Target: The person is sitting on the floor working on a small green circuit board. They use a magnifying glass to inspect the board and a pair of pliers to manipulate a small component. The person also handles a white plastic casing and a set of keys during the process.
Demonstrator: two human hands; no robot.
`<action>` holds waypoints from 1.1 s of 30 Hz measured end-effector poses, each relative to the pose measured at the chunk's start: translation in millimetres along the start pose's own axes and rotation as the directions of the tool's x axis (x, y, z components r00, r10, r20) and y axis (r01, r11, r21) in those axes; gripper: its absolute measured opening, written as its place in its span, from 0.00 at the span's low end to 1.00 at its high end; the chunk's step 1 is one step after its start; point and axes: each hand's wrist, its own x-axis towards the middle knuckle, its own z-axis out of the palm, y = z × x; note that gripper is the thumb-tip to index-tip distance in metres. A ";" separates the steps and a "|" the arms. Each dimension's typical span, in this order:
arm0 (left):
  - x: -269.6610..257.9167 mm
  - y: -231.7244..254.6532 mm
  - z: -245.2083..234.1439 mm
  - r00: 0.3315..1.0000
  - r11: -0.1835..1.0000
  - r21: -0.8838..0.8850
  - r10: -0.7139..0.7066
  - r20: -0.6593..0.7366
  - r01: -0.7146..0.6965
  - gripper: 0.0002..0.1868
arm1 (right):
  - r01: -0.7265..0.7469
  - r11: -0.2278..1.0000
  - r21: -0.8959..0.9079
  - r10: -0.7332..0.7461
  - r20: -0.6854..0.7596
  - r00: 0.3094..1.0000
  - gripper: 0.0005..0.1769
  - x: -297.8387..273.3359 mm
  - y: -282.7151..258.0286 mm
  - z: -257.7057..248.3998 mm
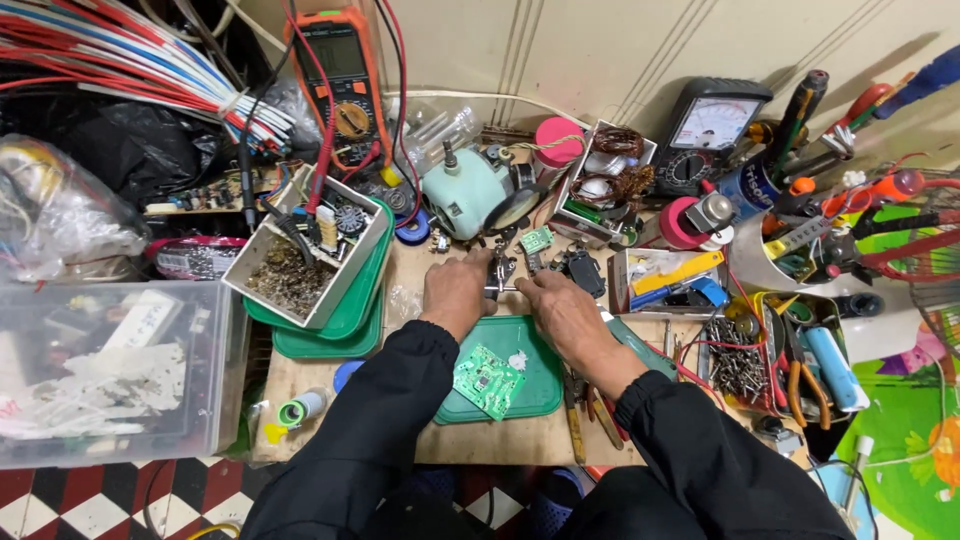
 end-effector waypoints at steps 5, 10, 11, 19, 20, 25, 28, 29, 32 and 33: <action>7.8 -0.6 9.4 0.999 0.997 -0.070 -0.034 0.027 0.036 0.49 | -0.098 0.981 0.169 0.086 0.078 0.993 0.15 1.3 -9.5 -9.7; 3.6 3.6 2.2 0.999 0.994 -0.101 -0.039 0.037 0.043 0.50 | -0.156 0.964 0.213 0.122 0.167 0.978 0.14 3.2 -14.9 -23.0; 3.0 4.6 2.0 0.999 0.994 -0.100 -0.039 0.038 0.043 0.49 | -0.191 0.958 0.215 0.147 0.204 0.968 0.15 4.7 -13.9 -22.9; 6.4 3.5 5.8 0.996 0.994 -0.076 -0.070 0.062 0.075 0.50 | -0.246 0.921 0.301 0.156 0.293 0.943 0.17 18.4 -7.7 -37.6; 6.7 3.3 6.3 0.996 0.994 -0.079 -0.071 0.058 0.075 0.50 | -0.259 0.913 0.315 0.161 0.305 0.939 0.17 19.7 -5.8 -37.1; 8.2 2.7 7.1 0.996 0.992 -0.108 -0.057 0.072 0.065 0.49 | -0.316 0.899 0.302 0.198 0.365 0.910 0.18 20.5 -9.6 -48.0; 4.3 6.6 -4.2 0.992 0.990 -0.119 -0.066 0.103 0.078 0.49 | -0.379 0.869 0.317 0.244 0.393 0.887 0.19 18.0 -9.5 -54.9; 2.0 9.4 -10.3 0.990 0.990 -0.118 -0.069 0.123 0.084 0.49 | -0.410 0.848 0.337 0.264 0.401 0.877 0.21 16.3 -7.9 -56.0; 11.6 2.3 -4.1 0.978 0.970 -0.205 -0.094 0.184 0.131 0.52 | -0.347 0.899 0.267 0.235 0.375 0.897 0.19 14.0 -24.3 -62.8; 9.2 4.8 -10.8 0.979 0.970 -0.204 -0.094 0.182 0.131 0.52 | -0.346 0.899 0.267 0.234 0.373 0.898 0.19 13.1 -16.0 -47.4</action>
